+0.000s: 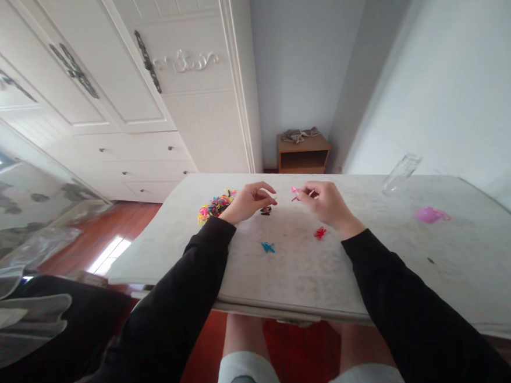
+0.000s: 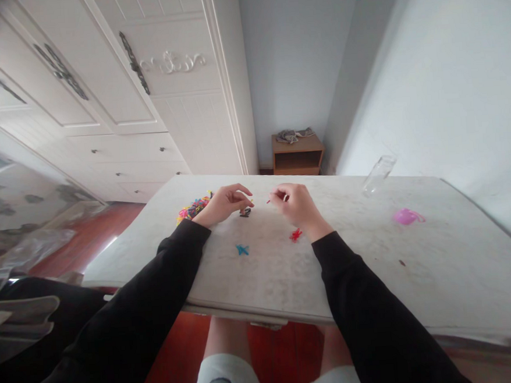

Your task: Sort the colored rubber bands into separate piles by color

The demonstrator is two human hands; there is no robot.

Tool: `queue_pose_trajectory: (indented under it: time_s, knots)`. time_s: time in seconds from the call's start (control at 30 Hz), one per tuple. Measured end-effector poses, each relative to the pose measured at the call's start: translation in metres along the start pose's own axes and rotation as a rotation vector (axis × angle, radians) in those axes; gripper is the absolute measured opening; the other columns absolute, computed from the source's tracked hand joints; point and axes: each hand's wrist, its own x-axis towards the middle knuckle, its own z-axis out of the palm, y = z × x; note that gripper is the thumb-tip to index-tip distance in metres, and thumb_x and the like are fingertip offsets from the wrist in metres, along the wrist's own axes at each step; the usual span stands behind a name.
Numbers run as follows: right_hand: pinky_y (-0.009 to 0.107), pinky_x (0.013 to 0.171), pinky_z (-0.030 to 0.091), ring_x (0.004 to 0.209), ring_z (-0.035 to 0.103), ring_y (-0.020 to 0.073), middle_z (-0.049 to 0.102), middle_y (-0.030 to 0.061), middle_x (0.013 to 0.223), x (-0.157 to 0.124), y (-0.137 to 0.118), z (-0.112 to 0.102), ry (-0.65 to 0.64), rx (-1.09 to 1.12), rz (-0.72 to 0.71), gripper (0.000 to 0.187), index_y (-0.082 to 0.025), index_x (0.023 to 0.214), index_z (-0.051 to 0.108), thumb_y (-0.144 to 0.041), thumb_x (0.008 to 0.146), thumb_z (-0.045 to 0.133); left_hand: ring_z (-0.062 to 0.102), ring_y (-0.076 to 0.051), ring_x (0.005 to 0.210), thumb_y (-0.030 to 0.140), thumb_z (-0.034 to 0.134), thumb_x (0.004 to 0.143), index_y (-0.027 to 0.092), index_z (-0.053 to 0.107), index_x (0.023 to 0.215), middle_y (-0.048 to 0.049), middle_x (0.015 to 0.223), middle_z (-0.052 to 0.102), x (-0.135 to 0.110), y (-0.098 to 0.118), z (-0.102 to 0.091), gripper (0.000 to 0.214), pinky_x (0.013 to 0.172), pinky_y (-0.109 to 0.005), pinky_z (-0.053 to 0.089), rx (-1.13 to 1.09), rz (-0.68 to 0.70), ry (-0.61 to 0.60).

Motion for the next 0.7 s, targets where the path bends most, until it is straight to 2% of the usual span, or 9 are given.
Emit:
queue_pose_trajectory:
  time_s: [0.07, 0.13, 0.23, 0.33, 0.53, 0.7]
  knots:
    - [0.029, 0.057, 0.032, 0.052, 0.045, 0.0118, 0.046, -0.0022, 0.047, 0.001, 0.002, -0.012, -0.047, -0.069, 0.111, 0.043, -0.018, 0.051, 0.056, -0.033, 0.091, 0.056, 0.064, -0.01, 0.057, 0.041, 0.083, 0.076, 0.013, 0.063, 0.1, -0.0094, 0.083, 0.079, 0.0, 0.0, -0.001, 0.043, 0.059, -0.024, 0.052, 0.004, -0.004, 0.013]
    - [0.03, 0.055, 0.026, 0.047, 0.034, 0.0097, 0.033, -0.0048, 0.043, 0.001, 0.005, -0.021, -0.21, -0.147, 0.22, 0.048, -0.02, 0.045, 0.043, -0.031, 0.09, 0.056, 0.064, -0.01, 0.057, 0.041, 0.084, 0.075, 0.013, 0.063, 0.099, -0.0091, 0.082, 0.079, 0.0, 0.0, 0.0, 0.043, 0.059, -0.024, 0.052, 0.003, -0.008, 0.018]
    - [0.032, 0.055, 0.022, 0.047, 0.027, 0.0087, 0.026, -0.0063, 0.044, 0.0, 0.007, -0.026, -0.47, -0.264, 0.313, 0.047, -0.021, 0.045, 0.034, -0.024, 0.085, 0.058, 0.064, -0.01, 0.057, 0.041, 0.084, 0.075, 0.013, 0.064, 0.099, -0.0082, 0.08, 0.078, 0.0, 0.0, 0.001, 0.042, 0.059, -0.024, 0.053, 0.005, -0.012, 0.02]
    - [0.033, 0.055, 0.02, 0.047, 0.026, 0.009, 0.024, -0.0064, 0.045, -0.002, 0.006, -0.024, -0.615, -0.325, 0.338, 0.043, -0.021, 0.047, 0.033, -0.021, 0.084, 0.055, 0.065, -0.011, 0.058, 0.039, 0.084, 0.074, 0.013, 0.065, 0.098, -0.0078, 0.079, 0.078, 0.001, 0.0, 0.001, 0.04, 0.059, -0.024, 0.053, 0.02, -0.015, 0.02]
    - [0.033, 0.053, 0.017, 0.046, 0.025, 0.0099, 0.025, -0.0058, 0.043, -0.003, 0.003, -0.02, -0.752, -0.424, 0.418, 0.038, -0.021, 0.046, 0.037, -0.016, 0.078, 0.055, 0.066, -0.011, 0.059, 0.038, 0.083, 0.075, 0.013, 0.065, 0.098, -0.0072, 0.078, 0.078, 0.001, -0.002, 0.0, 0.038, 0.059, -0.024, 0.053, 0.036, -0.011, 0.028]
    - [0.032, 0.054, 0.02, 0.047, 0.029, 0.0107, 0.032, -0.0047, 0.043, -0.003, 0.004, -0.021, -0.757, -0.446, 0.393, 0.036, -0.02, 0.046, 0.042, -0.018, 0.08, 0.054, 0.066, -0.011, 0.06, 0.039, 0.082, 0.077, 0.013, 0.065, 0.097, -0.0067, 0.077, 0.077, 0.0, 0.001, 0.002, 0.037, 0.058, -0.023, 0.052, 0.042, -0.015, 0.027]
